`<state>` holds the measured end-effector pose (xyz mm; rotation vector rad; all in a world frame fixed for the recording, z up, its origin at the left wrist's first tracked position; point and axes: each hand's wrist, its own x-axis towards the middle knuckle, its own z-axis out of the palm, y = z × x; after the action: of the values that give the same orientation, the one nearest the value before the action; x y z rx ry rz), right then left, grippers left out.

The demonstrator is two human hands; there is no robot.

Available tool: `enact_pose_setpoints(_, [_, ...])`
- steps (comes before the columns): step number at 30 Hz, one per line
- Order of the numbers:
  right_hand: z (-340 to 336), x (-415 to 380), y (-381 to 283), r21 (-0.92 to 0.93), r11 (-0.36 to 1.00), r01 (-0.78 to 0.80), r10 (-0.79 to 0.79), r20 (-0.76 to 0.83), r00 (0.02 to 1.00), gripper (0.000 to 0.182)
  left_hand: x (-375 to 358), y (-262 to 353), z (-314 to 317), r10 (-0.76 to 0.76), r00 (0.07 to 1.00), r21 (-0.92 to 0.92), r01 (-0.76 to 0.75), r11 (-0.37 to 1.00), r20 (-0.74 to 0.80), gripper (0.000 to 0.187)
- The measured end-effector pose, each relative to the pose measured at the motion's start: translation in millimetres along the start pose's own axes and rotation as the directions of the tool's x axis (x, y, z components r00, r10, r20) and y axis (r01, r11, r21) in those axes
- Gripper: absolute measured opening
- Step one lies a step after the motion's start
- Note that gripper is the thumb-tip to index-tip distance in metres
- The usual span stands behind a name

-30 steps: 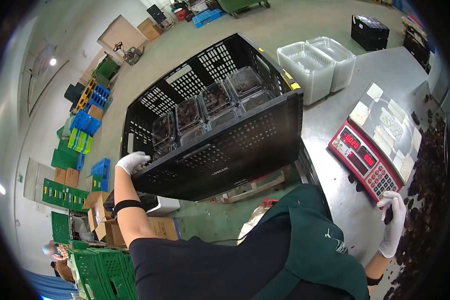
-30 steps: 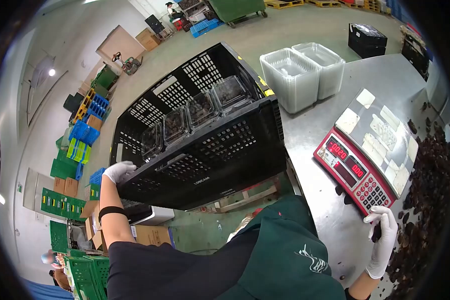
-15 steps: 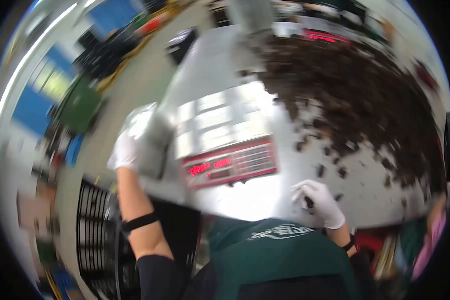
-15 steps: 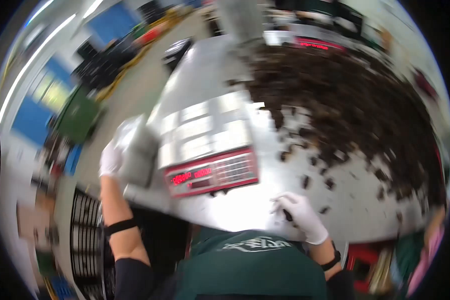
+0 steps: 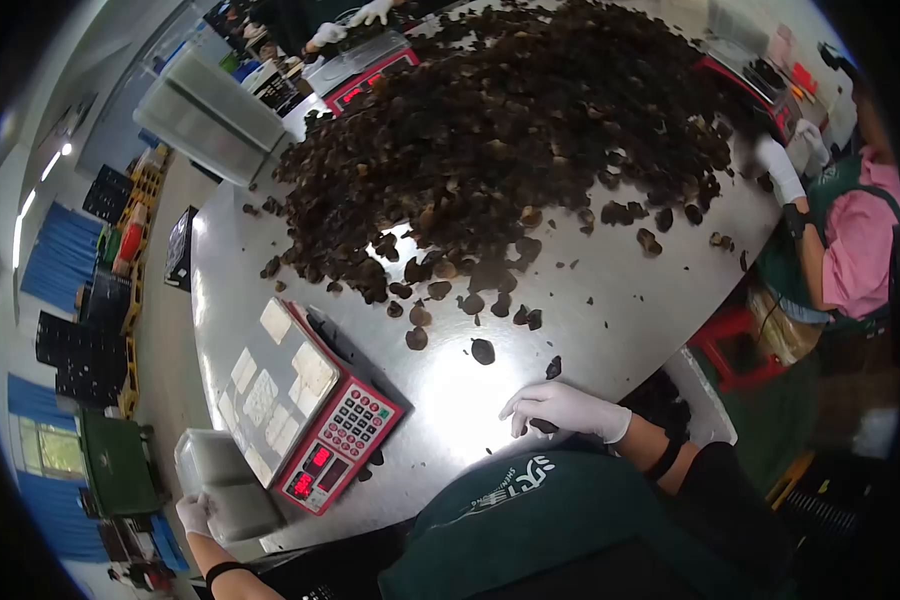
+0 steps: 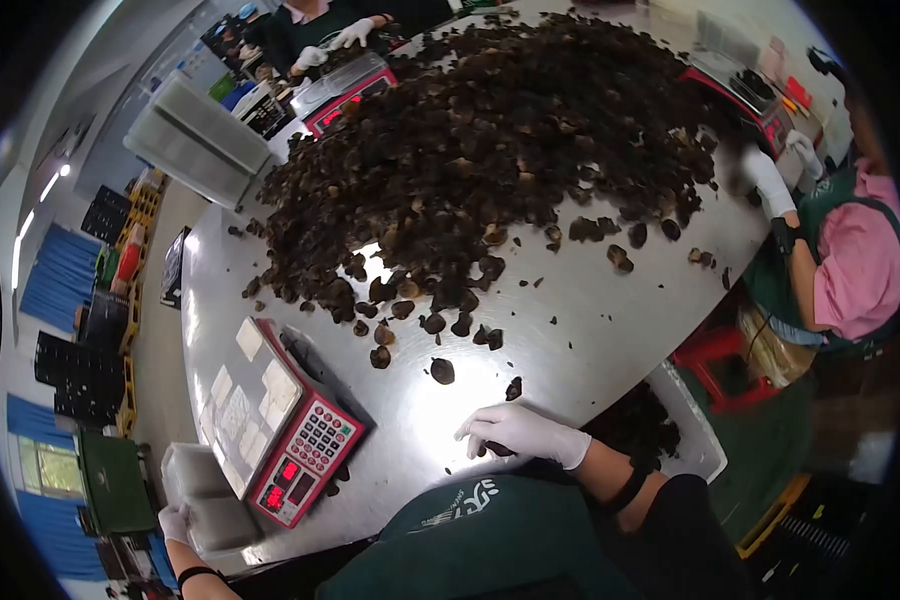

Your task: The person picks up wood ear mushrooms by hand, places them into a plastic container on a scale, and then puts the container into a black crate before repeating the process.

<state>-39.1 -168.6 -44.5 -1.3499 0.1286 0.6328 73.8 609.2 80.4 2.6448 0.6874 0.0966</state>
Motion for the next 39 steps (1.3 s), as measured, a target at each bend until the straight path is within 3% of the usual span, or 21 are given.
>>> enact_pose_setpoints(2, [-6, 0, 4, 0.001, 0.997, 0.074, -0.073, 0.085, 0.994, 0.029, 8, -6, -5, -0.071, 0.997, -0.084, 0.073, 0.994, 0.024, 0.025])
enact_pose_setpoints(6, [-8, -3, -3, 0.048, 0.997, 0.067, -0.07, 0.078, 0.994, 0.031, 19, 2, -22, -0.075, 0.995, -0.05, 0.078, 0.996, 0.059, 0.021])
enact_pose_setpoints(7, [-8, -3, -3, 0.032, 0.996, 0.083, -0.086, 0.086, 0.993, 0.032, 11, 22, -24, -0.003, 0.986, 0.184, 0.034, 0.982, -0.165, 0.019])
enact_pose_setpoints(9, [-8, -3, -5, 0.019, 0.996, 0.089, -0.091, 0.105, 0.99, 0.032, -15, 78, -26, 0.275, 0.823, 0.611, 0.107, 0.784, -0.497, 0.025])
enact_pose_setpoints(11, [-9, -2, -9, 0.023, 1.0, 0.004, -0.006, 0.11, 0.994, 0.032, -42, 134, -30, 0.34, 0.805, 0.666, 0.089, 0.741, -0.486, 0.035])
enact_pose_setpoints(13, [-9, 2, -7, 0.023, 1.0, -0.002, -0.001, 0.124, 0.992, 0.031, -77, 195, -14, 0.391, 0.743, 0.501, -0.087, 0.861, -0.543, 0.038])
enact_pose_setpoints(15, [-8, 3, -5, 0.026, 1.0, -0.008, 0.005, 0.13, 0.992, 0.031, -133, 274, 28, 0.445, 0.768, 0.512, -0.181, 0.84, -0.459, 0.032])
enact_pose_setpoints(17, [-5, 4, -7, -0.067, 0.997, 0.047, -0.039, 0.119, 0.992, 0.028, -140, 266, 69, 0.644, 0.686, 0.382, -0.526, 0.76, -0.339, 0.03])
enact_pose_setpoints(20, [1, -1, -23, -0.109, 0.993, -0.038, 0.05, 0.104, 0.993, 0.026, -160, 280, 130, 0.615, 0.78, 0.427, -0.521, 0.739, -0.113, 0.037])
enact_pose_setpoints(22, [-2, -4, -34, -0.119, 0.993, 0.014, -0.003, 0.094, 0.996, 0.025, -168, 287, 148, 0.51, 0.86, 0.439, -0.466, 0.768, 0.021, 0.039])
enact_pose_setpoints(26, [-17, -22, -90, -0.059, 0.993, 0.1, -0.091, 0.128, 0.988, 0.021, -194, 321, 146, 0.554, 0.826, 0.365, -0.486, 0.794, -0.106, 0.048])
enact_pose_setpoints(27, [-23, -33, -106, 0.066, 0.961, 0.27, -0.278, 0.233, 0.932, 0.02, -204, 331, 146, 0.549, 0.83, 0.368, -0.481, 0.796, -0.104, 0.048])
enact_pose_setpoints(28, [-26, -42, -118, 0.21, 0.887, 0.411, -0.459, 0.307, 0.834, 0.021, -215, 340, 146, 0.61, 0.776, 0.256, -0.565, 0.785, -0.159, 0.047])
enact_pose_setpoints(29, [-20, -40, -123, 0.491, 0.666, 0.561, -0.735, 0.301, 0.608, 0.027, -225, 346, 149, 0.66, 0.719, 0.145, -0.645, 0.751, -0.221, 0.047])
enact_pose_setpoints(30, [-14, -29, -147, 0.677, 0.496, 0.543, -0.868, 0.404, 0.289, 0.036, -234, 350, 159, 0.725, 0.643, 0.085, -0.731, 0.677, -0.246, 0.046])
enact_pose_setpoints(31, [-16, -21, -188, 0.678, 0.53, 0.51, -0.772, 0.634, -0.04, 0.034, -245, 351, 171, 0.765, 0.599, 0.058, -0.777, 0.627, -0.238, 0.045])
enact_pose_setpoints(33, [-19, -37, -217, 0.583, 0.389, 0.713, -0.758, 0.642, -0.112, 0.031, -266, 372, 194, 0.851, 0.513, -0.096, -0.858, 0.505, -0.107, 0.044])
enact_pose_setpoints(35, [-6, -47, -223, 0.574, 0.372, 0.729, -0.844, 0.537, 0.008, 0.018, -276, 371, 230, 0.87, 0.492, -0.095, -0.868, 0.488, -0.024, 0.041])
enact_pose_setpoints(36, [-2, -45, -220, 0.58, 0.376, 0.722, -0.838, 0.545, -0.001, 0.018, -279, 371, 248, 0.879, 0.477, -0.154, -0.869, 0.471, -0.001, 0.039])
enact_pose_setpoints(38, [3, -37, -210, 0.621, 0.305, 0.722, -0.822, 0.555, -0.13, 0.023, -284, 372, 272, 0.887, 0.453, -0.219, -0.86, 0.461, 0.086, 0.039])
enact_pose_setpoints(39, [3, -34, -206, 0.612, 0.36, 0.703, -0.753, 0.636, -0.168, 0.031, -286, 369, 283, 0.885, 0.45, -0.248, -0.85, 0.466, 0.122, 0.039])
